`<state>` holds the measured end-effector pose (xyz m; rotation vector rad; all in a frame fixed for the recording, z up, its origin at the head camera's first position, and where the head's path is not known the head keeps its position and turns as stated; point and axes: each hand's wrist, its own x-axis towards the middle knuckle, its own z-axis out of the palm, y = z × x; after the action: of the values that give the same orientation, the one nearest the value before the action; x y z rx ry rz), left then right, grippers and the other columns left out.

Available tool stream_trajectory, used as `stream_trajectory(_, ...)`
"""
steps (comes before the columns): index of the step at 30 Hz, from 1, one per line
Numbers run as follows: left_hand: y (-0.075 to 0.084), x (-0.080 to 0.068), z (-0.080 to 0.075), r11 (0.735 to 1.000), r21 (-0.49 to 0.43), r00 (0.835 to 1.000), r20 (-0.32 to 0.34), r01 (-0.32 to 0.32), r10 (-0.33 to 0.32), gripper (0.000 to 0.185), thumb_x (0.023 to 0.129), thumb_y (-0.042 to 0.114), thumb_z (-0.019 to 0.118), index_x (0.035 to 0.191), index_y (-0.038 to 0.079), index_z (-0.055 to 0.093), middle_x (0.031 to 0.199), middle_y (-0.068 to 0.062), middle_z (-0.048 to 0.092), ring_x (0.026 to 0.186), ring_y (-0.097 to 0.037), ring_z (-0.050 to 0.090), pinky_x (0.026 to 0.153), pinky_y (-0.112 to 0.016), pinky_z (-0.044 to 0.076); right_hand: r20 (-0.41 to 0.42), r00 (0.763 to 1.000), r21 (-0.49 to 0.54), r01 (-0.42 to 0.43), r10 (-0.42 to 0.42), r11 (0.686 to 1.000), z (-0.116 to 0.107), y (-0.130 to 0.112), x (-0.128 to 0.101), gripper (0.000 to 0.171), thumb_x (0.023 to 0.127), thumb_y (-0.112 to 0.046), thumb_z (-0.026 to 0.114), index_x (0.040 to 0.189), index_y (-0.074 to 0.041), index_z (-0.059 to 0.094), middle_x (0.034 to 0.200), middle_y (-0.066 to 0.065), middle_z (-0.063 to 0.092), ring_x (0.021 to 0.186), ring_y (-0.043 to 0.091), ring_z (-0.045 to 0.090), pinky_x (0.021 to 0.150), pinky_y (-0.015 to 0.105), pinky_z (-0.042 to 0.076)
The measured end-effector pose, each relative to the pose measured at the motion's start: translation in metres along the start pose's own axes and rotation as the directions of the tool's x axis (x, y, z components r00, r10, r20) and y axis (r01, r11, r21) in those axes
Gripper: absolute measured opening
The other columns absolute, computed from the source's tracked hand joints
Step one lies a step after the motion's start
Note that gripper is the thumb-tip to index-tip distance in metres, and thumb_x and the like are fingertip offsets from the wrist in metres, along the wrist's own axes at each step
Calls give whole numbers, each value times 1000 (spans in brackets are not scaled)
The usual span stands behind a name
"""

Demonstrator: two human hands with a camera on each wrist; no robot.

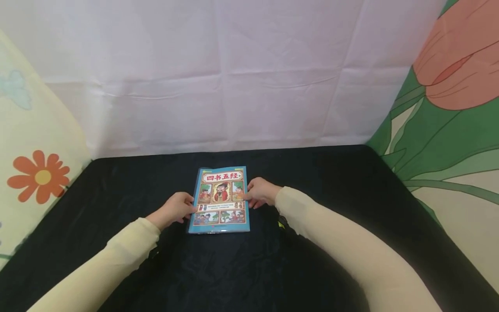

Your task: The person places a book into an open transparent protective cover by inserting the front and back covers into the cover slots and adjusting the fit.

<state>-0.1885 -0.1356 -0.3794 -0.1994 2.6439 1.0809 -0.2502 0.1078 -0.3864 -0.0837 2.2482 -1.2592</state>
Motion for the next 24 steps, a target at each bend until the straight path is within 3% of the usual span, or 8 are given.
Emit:
stream_trajectory(7,-1,2,0,1000,29,1000,-5,-9,9,26,93,4,64,113,-11,57,92,-17,60,73,-23,60,61,-34,51,11,999,-44,39,-38,998,1,0,4,25,94,-2,60,115,5,48,70,7,60,56,11,59,57,25,48)
stream_trajectory(15,-1,1,-1,998,57,1000,-13,-25,25,22,92,0,63,110,-13,59,87,-16,61,72,-23,59,63,-33,51,-16,999,-78,47,-48,996,10,-1,7,33,92,0,63,119,6,45,79,9,59,59,12,56,60,26,47)
stream_trajectory(20,-2,-7,-7,986,149,997,-24,-74,78,35,92,-1,61,123,-16,52,106,-24,61,89,-29,58,76,-38,51,-36,998,-102,55,-59,993,16,-2,6,34,92,-1,63,120,7,46,88,12,59,62,14,56,60,26,46)
stream_trajectory(24,0,-12,-12,983,150,994,-26,-103,108,47,94,1,58,135,-16,41,127,-32,52,113,-38,54,90,-46,49,-47,998,-112,44,-50,993,16,-4,4,34,93,-2,63,121,7,47,91,13,58,63,15,56,60,27,47)
